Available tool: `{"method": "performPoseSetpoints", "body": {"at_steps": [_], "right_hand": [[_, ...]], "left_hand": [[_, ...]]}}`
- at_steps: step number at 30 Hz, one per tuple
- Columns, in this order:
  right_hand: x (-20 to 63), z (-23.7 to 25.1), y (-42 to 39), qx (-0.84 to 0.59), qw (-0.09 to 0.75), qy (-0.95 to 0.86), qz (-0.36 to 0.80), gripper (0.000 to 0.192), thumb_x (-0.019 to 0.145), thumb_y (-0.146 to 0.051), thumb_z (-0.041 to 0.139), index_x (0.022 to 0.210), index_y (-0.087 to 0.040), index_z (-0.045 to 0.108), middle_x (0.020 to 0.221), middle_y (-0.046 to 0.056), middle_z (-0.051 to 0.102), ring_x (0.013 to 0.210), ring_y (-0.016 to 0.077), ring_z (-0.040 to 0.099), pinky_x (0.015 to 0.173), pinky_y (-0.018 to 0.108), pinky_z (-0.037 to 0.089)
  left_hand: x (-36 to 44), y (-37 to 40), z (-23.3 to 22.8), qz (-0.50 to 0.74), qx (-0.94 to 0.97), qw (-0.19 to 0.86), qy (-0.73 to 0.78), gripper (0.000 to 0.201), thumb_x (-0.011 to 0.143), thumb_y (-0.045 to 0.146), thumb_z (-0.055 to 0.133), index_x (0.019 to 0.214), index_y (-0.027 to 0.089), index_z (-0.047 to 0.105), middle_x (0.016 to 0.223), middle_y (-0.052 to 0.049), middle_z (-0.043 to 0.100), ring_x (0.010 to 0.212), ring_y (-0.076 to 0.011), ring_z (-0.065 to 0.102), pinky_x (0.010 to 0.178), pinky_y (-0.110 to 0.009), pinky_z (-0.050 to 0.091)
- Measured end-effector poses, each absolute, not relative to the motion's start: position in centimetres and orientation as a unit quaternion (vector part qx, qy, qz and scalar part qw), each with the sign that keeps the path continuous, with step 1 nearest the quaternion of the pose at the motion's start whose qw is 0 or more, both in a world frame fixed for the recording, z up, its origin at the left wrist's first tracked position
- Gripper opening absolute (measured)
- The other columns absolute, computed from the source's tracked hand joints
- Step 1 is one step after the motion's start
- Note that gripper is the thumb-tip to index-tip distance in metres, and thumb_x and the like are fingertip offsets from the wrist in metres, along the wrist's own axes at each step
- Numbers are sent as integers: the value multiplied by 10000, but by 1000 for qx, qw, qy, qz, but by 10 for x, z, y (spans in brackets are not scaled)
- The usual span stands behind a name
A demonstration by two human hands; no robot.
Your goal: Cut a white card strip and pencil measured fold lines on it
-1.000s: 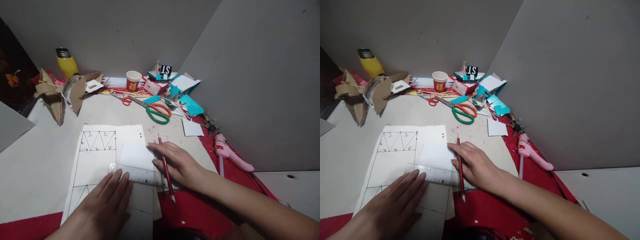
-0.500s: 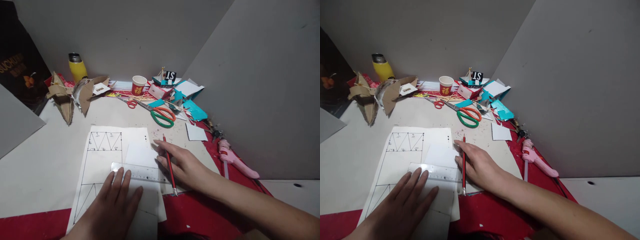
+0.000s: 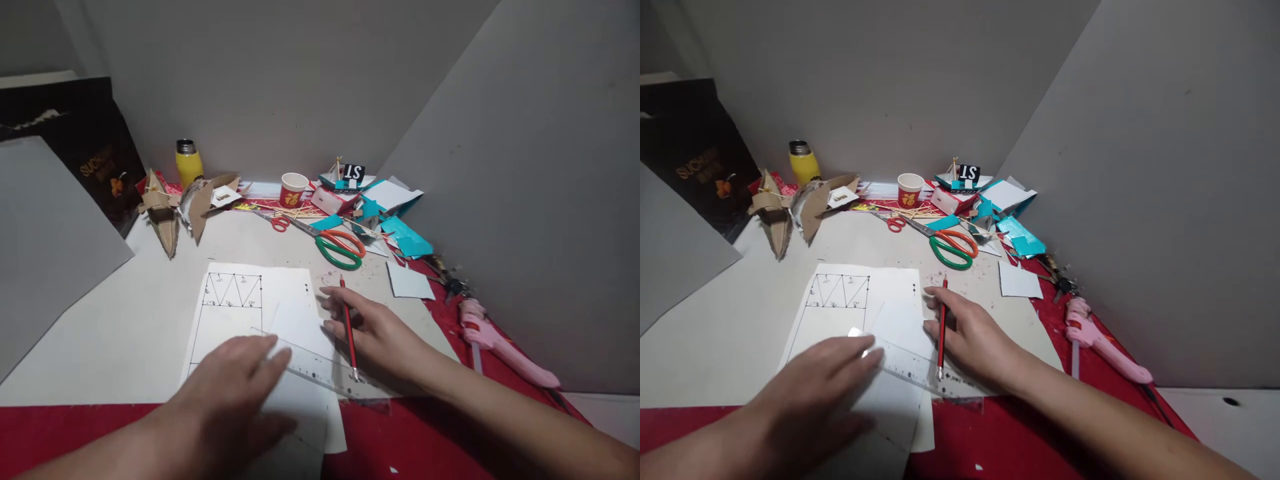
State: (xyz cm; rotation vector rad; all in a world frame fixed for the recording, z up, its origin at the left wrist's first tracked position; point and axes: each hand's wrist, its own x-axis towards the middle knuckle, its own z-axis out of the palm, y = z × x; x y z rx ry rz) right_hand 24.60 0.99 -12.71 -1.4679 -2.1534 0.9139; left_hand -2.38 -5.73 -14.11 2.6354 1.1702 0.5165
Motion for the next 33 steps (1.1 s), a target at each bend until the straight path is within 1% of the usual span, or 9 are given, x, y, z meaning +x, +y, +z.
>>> {"method": "performPoseSetpoints", "body": {"at_steps": [3,6,8,11,14,18,23,27,33], "right_hand": [[253,-134,2,-509,166,-806,254,540,875,-368,605,1365,-187,469,1224,161,620,1114,302,603,957,522,489],[257,-139,-7,-489,121,-832,234,690,861,-422,620,1451,-160,378,1291,190,567,1160,314,565,986,516,467],[256,-143,-12,-482,104,-841,224,774,834,-429,656,1478,-138,341,1339,202,527,1211,323,524,1022,504,438],[251,-145,-15,-486,95,-841,217,843,795,-411,698,1493,-123,321,1366,200,503,1248,325,485,1059,485,402],[247,-142,-14,-498,93,-833,222,868,774,-372,706,1501,-112,311,1350,193,516,1237,317,491,1062,461,398],[243,-135,-12,-505,91,-828,226,870,771,-327,687,1507,-73,299,1383,210,491,1272,322,463,1093,457,362],[242,-133,-10,-495,97,-836,216,843,782,-291,665,1504,-51,303,1396,222,488,1277,327,462,1085,470,368],[242,-134,-13,-482,107,-845,206,822,797,-304,663,1498,-48,318,1373,233,513,1254,333,487,1062,476,395],[244,-132,-26,-443,108,-870,187,847,760,-282,716,1490,-63,346,1386,242,512,1264,373,483,1064,511,404]], "left_hand": [[-50,-30,-121,204,810,89,542,496,935,434,434,1332,150,519,1275,-171,648,1138,-309,609,921,-473,488],[-76,-6,-108,152,677,138,706,598,883,520,472,1353,151,499,958,-142,727,827,-337,665,708,-452,480],[-84,3,-107,207,631,247,706,581,819,514,561,1267,144,562,815,-95,695,758,-309,636,678,-404,441],[-80,5,-112,250,624,301,677,505,772,414,612,1207,159,580,687,-4,612,663,-230,604,619,-330,431],[-70,1,-113,294,617,311,660,489,767,325,572,1220,140,552,698,29,541,637,-178,577,606,-290,443],[-78,-1,-97,333,607,283,664,515,769,345,545,1245,149,538,794,16,533,634,-157,574,595,-276,456],[-122,4,-67,327,610,193,696,544,722,374,603,1232,186,579,831,-11,603,721,-209,614,685,-316,469],[-152,4,-52,301,606,107,729,588,722,349,586,1274,148,555,825,-33,632,747,-242,624,706,-324,466],[-161,-2,-31,211,630,-22,747,531,874,256,431,1385,117,462,999,-91,661,923,-283,623,858,-403,458]]}}
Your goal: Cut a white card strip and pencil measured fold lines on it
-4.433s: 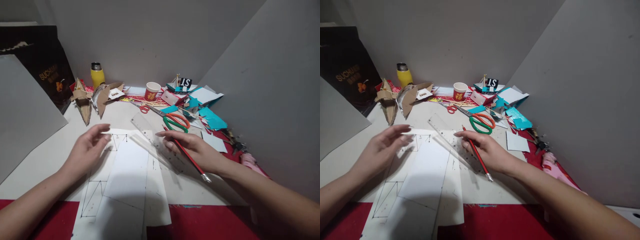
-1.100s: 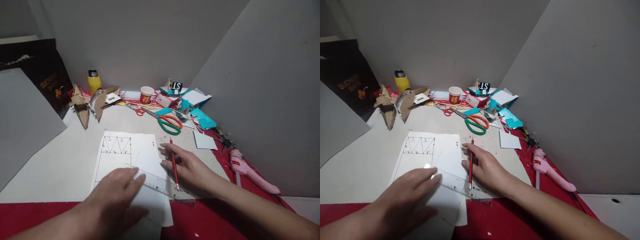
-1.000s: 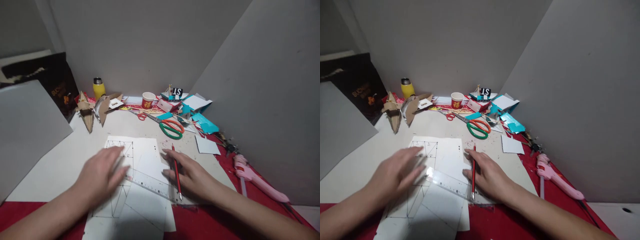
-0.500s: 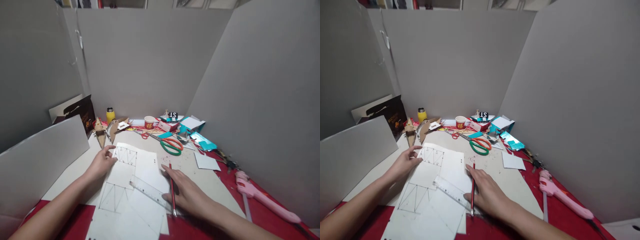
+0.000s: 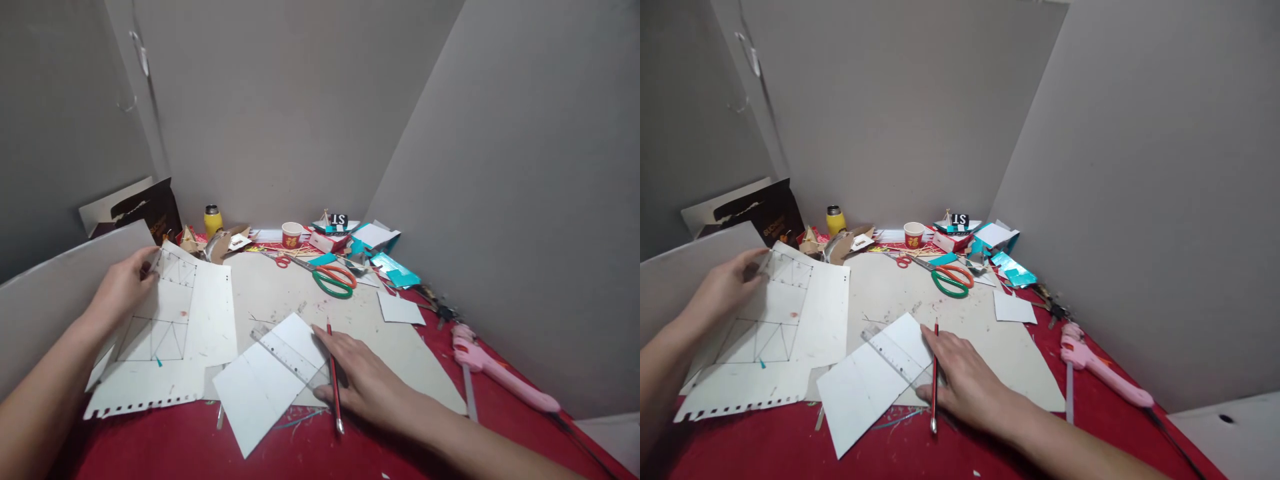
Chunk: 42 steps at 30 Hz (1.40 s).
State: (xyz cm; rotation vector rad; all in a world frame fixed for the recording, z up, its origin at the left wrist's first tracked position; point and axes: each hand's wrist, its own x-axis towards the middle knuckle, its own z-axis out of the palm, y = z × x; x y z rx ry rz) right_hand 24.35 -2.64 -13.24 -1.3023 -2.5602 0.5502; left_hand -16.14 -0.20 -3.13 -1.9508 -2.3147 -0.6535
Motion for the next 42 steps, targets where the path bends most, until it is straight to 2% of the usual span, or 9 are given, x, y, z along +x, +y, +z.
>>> {"method": "performPoseSetpoints", "body": {"at_steps": [7,12,15,20,23,25,29,36,42], "right_hand": [[251,-142,-20,-420,86,-883,190,732,848,-303,608,1498,-96,344,1465,213,445,1345,354,418,1117,494,366],[251,-146,-7,-391,75,-894,205,669,900,-322,515,1502,-98,330,1480,218,428,1357,338,414,1119,515,359],[248,-140,0,-388,63,-893,219,655,915,-339,498,1506,-112,328,1505,202,403,1381,332,384,1129,526,340],[244,-126,2,-395,76,-885,234,678,859,-289,601,1483,-148,376,1481,185,441,1360,332,408,1112,519,360],[244,-124,-3,-380,106,-892,220,690,830,-250,634,1466,-147,387,1393,192,520,1279,326,485,1062,500,417],[246,-126,-10,-377,127,-894,208,708,806,-228,663,1457,-161,393,1333,185,560,1217,325,522,1021,488,452],[254,-132,-19,-378,144,-895,188,646,810,-152,641,1420,-160,429,1236,179,604,1119,304,559,955,457,490],[253,-135,-10,-339,145,-914,171,421,910,-105,433,1321,-141,516,1029,148,665,935,241,589,813,393,520],[250,-130,-5,-335,101,-928,130,448,889,-101,424,1328,-69,503,958,176,647,873,262,588,759,413,529]], "left_hand": [[-175,9,-42,-136,-683,82,-713,554,878,141,352,1426,107,426,1326,-145,581,1160,-301,580,972,-388,437],[-180,8,-43,-115,-698,103,-699,574,885,258,387,1411,36,441,1439,-235,472,1272,-363,501,1020,-441,421],[-152,-8,-32,-113,-716,99,-682,564,901,353,402,1383,71,480,1391,-215,538,1226,-365,542,1001,-475,443],[-58,-57,-50,-13,-825,-110,-554,427,848,323,513,1236,186,626,1262,-162,663,1076,-323,663,906,-445,530],[-18,-79,-77,73,-863,-159,-474,787,655,290,725,1403,176,508,1493,-216,439,1327,-441,440,1025,-552,441],[-7,-83,-89,125,-863,-175,-458,913,634,290,752,1475,202,408,1551,-212,319,1390,-472,301,1051,-622,381],[-5,-80,-92,170,-863,-184,-439,890,718,343,729,1500,173,340,1565,-212,230,1425,-431,217,1112,-593,301],[2,-82,-96,151,-857,-148,-471,749,846,345,620,1498,129,323,1535,-234,238,1392,-455,288,1061,-628,360],[-3,-77,-102,139,-867,-207,-431,1002,692,434,772,1505,105,287,1525,-269,148,1410,-465,88,1103,-661,232]]}}
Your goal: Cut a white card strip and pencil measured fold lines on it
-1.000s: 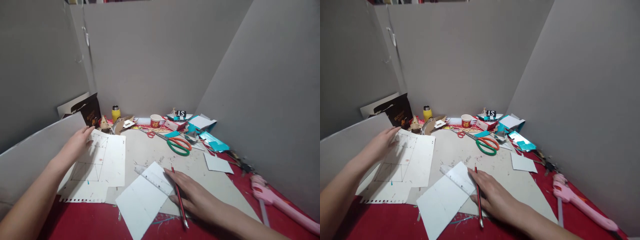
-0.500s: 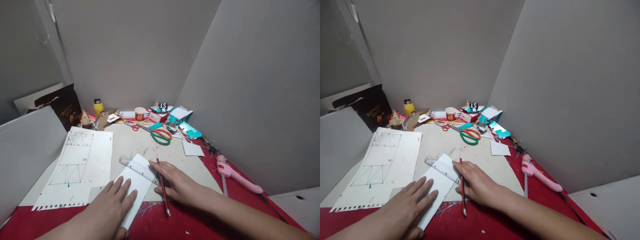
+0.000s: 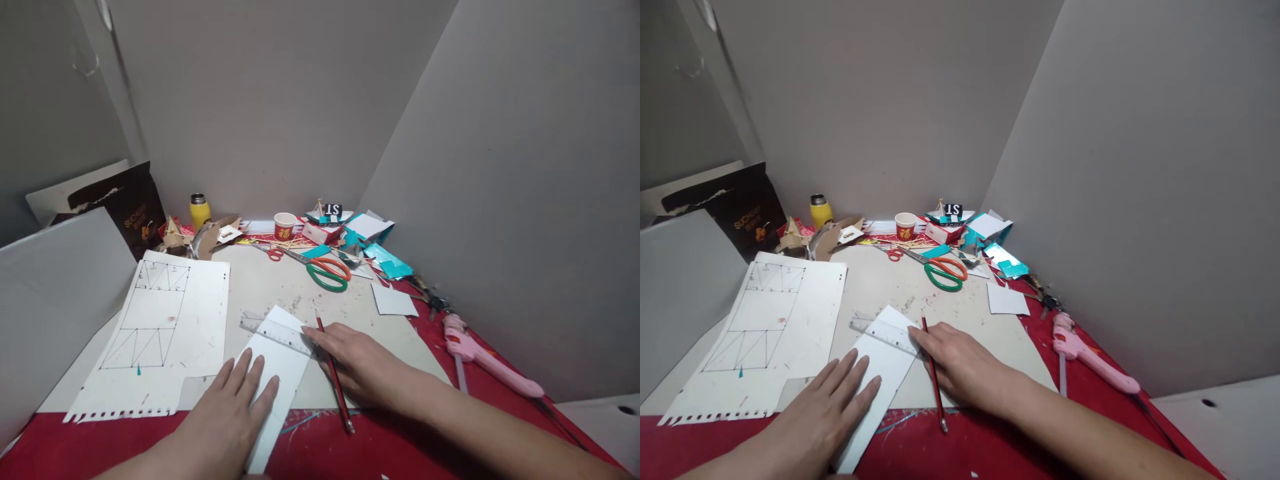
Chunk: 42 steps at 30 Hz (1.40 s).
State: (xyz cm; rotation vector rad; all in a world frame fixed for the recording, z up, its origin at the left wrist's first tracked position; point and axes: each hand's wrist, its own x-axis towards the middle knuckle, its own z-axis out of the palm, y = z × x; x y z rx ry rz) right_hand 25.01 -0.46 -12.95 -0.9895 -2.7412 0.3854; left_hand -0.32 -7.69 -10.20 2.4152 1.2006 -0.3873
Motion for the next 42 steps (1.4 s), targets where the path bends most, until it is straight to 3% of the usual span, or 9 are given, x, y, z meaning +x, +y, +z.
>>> {"method": "performPoseSetpoints", "body": {"at_steps": [7,12,15,19,21,26,30,37,42], "right_hand": [[266,-139,6,-364,135,-910,146,593,853,-145,498,1439,-131,410,1124,182,641,1009,275,607,877,449,531],[275,-135,17,-401,155,-889,157,616,830,-192,542,1437,-171,441,1224,175,631,1090,288,615,914,477,525],[276,-131,21,-396,174,-887,163,620,835,-223,553,1442,-181,432,1181,162,649,1049,276,634,872,452,545],[272,-125,20,-365,194,-894,170,620,855,-217,543,1460,-200,406,1130,142,666,1009,258,642,857,420,544],[269,-124,19,-341,189,-905,168,621,872,-222,545,1472,-207,384,1156,142,657,1040,258,625,884,421,528],[265,-126,16,-284,161,-928,182,630,906,-216,537,1495,-210,314,1080,120,630,986,239,574,854,406,509],[266,-132,16,-252,143,-935,202,612,920,-179,507,1495,-199,300,943,87,571,871,218,525,766,363,489],[266,-139,14,-231,121,-945,198,615,950,-177,455,1517,-207,218,963,88,562,868,220,500,758,355,473],[266,-135,6,-246,81,-950,176,609,934,-149,451,1509,-185,253,987,107,576,861,223,500,761,343,468]], "left_hand": [[-11,-69,-106,-136,875,210,416,987,620,151,789,1498,155,337,1524,-275,208,1402,-478,194,1068,-653,318],[-12,-71,-122,-111,880,177,426,1016,686,437,776,1525,174,266,1554,-272,187,1415,-482,196,1063,-650,327],[-9,-73,-130,-113,864,164,463,1060,705,668,675,1531,171,233,1560,-271,180,1412,-491,215,1054,-643,344],[-3,-73,-135,-82,866,154,469,1050,746,779,513,1532,150,213,1554,-287,191,1382,-516,290,1014,-652,376],[-1,-73,-137,-95,867,160,462,995,785,738,504,1528,137,229,1545,-297,204,1361,-524,329,995,-649,393],[-2,-73,-142,-100,878,157,442,648,920,358,466,1513,159,296,1527,-231,300,1329,-444,435,976,-553,449],[-9,-77,-149,-61,901,122,413,672,865,253,500,1505,139,332,1490,-203,414,1274,-386,518,965,-466,476],[-8,-90,-167,-26,922,4,386,680,791,30,436,1463,138,431,1418,-184,539,1273,-317,521,1066,-429,394],[-8,-87,-174,-32,918,40,392,755,740,132,553,1470,267,417,1468,-140,498,1350,-431,408,1054,-561,400]]}}
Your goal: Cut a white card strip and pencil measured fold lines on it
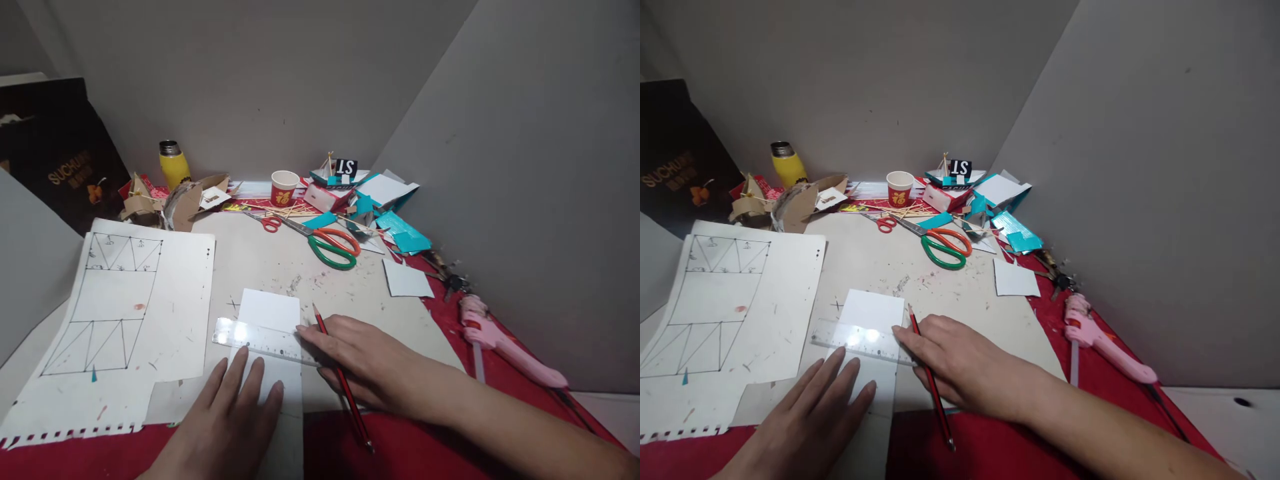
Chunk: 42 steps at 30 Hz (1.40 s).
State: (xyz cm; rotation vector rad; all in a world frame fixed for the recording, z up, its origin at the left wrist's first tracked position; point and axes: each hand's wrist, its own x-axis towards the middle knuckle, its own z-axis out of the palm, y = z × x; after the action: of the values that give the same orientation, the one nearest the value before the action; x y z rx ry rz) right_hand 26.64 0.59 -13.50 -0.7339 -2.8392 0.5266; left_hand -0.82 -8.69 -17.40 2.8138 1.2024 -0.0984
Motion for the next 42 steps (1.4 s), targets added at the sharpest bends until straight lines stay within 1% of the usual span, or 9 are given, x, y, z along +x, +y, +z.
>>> {"method": "performPoseSetpoints", "body": {"at_steps": [4,8,14,22,26,29,31,34,42], "right_hand": [[268,-131,6,-247,84,-948,182,593,932,-128,447,1498,-189,283,1017,111,583,893,219,502,781,332,458],[267,-128,10,-240,92,-946,198,542,938,-144,468,1461,-150,330,983,108,576,874,212,493,770,328,458],[265,-119,5,-236,55,-955,173,507,922,-80,442,1425,-97,383,947,114,572,830,208,482,725,312,453],[267,-113,1,-235,40,-953,188,470,930,-45,411,1394,-108,446,987,135,629,946,232,534,820,357,496],[269,-114,5,-217,44,-959,179,509,927,-31,415,1426,-127,414,1095,142,640,1025,242,528,883,380,491],[269,-113,7,-215,38,-960,175,518,927,-32,404,1435,-135,402,1114,138,638,1022,240,529,887,388,493],[269,-112,8,-218,31,-959,176,492,937,-45,383,1421,-127,420,1079,141,641,1010,238,538,862,380,504],[269,-111,10,-224,23,-958,176,462,963,-71,354,1415,-131,431,1034,139,646,999,236,550,841,376,512],[270,-112,12,-215,38,-959,183,464,995,-108,354,1455,-157,392,1043,120,668,991,231,564,859,376,513]], "left_hand": [[-9,-91,-171,20,919,-31,392,695,780,102,541,1449,263,442,1453,-114,521,1356,-398,408,1041,-495,428],[-5,-96,-173,105,906,-104,398,432,898,256,543,1329,260,562,1350,-62,607,1298,-334,475,1004,-441,442],[-6,-96,-175,162,909,-125,363,302,977,313,465,1214,231,632,1250,-48,667,1249,-308,520,976,-421,419],[-5,-91,-171,206,912,-147,322,307,987,221,393,1130,211,665,1115,-21,729,1070,-222,607,834,-333,441],[-2,-85,-168,214,901,-135,353,330,956,341,463,1195,188,631,1198,-51,697,1124,-203,560,999,-329,362],[-4,-81,-168,178,910,-118,357,487,904,461,536,1270,143,583,1311,-103,636,1277,-259,462,1139,-376,220],[-6,-80,-168,155,917,-111,350,588,874,535,555,1285,114,570,1344,-134,610,1322,-294,420,1161,-390,191],[-6,-81,-169,141,915,-108,361,608,878,582,512,1274,127,584,1360,-121,601,1329,-282,409,1171,-379,166],[-4,-83,-167,125,909,-104,384,587,883,616,464,1232,167,612,1304,-88,651,1271,-262,467,1053,-347,320]]}}
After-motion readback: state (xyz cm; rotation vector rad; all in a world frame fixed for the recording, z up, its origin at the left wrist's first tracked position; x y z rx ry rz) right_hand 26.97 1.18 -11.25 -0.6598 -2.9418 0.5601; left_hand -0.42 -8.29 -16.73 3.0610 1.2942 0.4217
